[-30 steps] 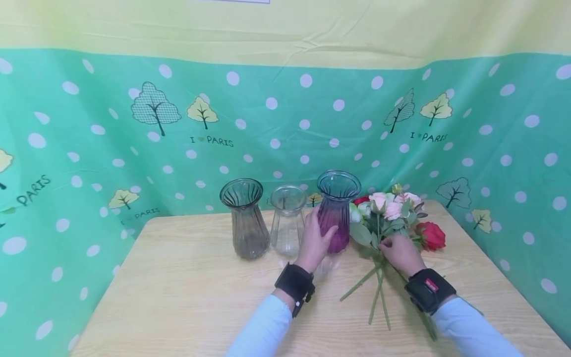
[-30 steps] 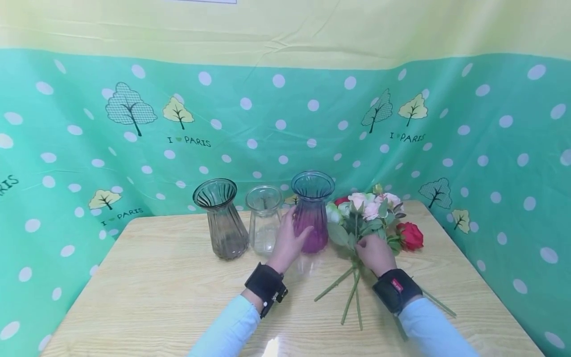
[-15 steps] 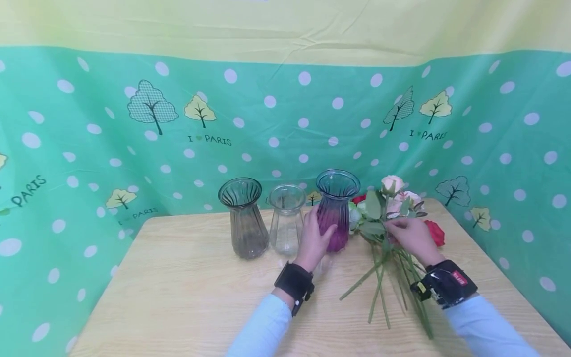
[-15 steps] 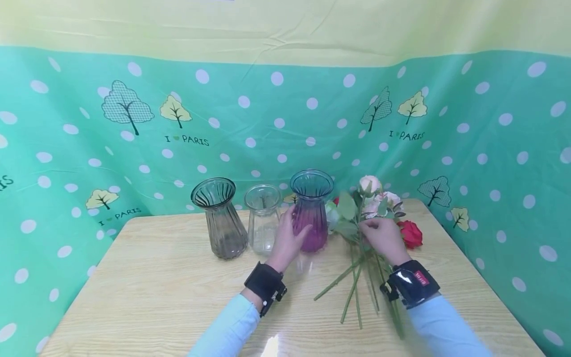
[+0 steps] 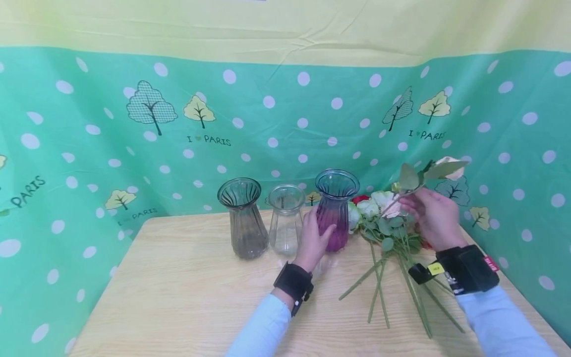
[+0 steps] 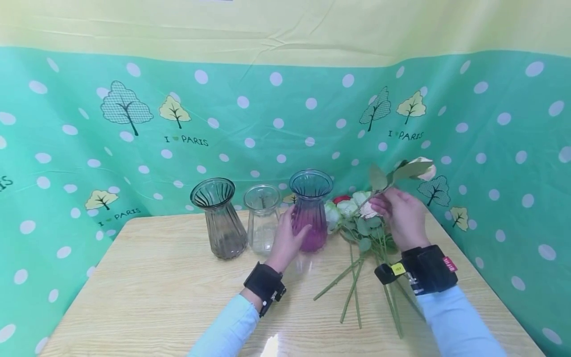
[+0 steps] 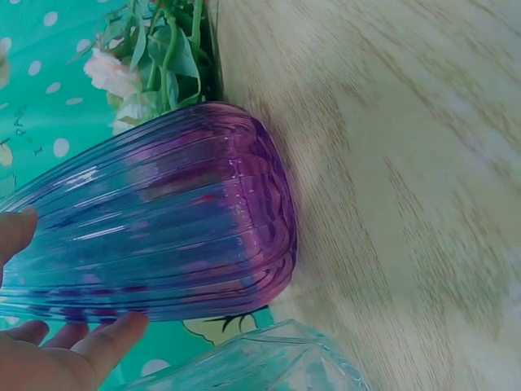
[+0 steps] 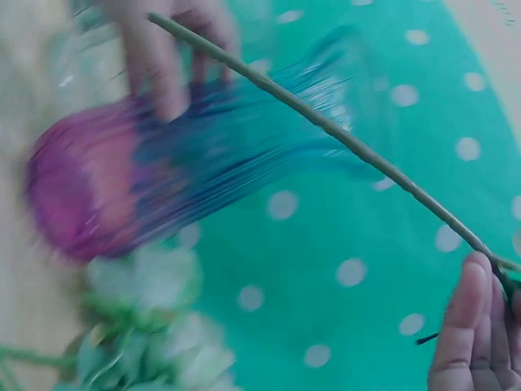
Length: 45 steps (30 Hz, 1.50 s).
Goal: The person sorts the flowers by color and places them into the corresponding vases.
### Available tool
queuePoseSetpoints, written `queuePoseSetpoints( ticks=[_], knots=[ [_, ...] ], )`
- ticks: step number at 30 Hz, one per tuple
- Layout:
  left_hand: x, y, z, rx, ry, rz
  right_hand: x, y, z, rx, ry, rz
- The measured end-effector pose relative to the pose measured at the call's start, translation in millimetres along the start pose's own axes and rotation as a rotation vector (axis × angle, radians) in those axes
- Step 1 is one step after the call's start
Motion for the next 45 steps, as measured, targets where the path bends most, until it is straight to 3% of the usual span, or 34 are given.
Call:
queuePoseSetpoints(
  ticks=[3, 6, 12, 19, 30, 38, 45],
  knots=[
    [0.2, 1.8, 0.8, 0.004, -0.004, -0.001, -1, -13, -6, -0.171, 0.005, 0.028],
    [0.7, 2.4, 1.1, 0.010, -0.012, 0.003, -3, -23, -8, -0.260, 0.057, 0.046],
    [0.8, 0.1, 0.0, 0.001, -0.012, 0.003, -10, -36, -7, -0.358, 0.189, 0.077],
    [1.1, -0.2, -1.1, 0.003, -0.020, 0.009, -14, -34, -10, -0.415, 0.230, 0.095],
    [1.0, -0.5, -0.5, -0.004, -0.024, 0.021, -21, -13, -32, -0.190, 0.260, 0.135],
    [-0.4, 0.6, 0.4, -0.020, -0.014, 0.001, -30, 4, -54, 0.038, 0.182, 0.130],
    [1.4, -1.6, -3.0, -0.040, -0.014, 0.012, -36, 12, -59, 0.117, 0.222, 0.110]
  ],
)
Point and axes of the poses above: each hand's wrist, its own x-axis away from the middle knuckle, its own z-axis out of the back of the hand, y = z × x, the point moved 5 cm from there along -x, towards the middle knuckle, and after that the axes turned 2 degrees about -y, right-handed, at the moved point
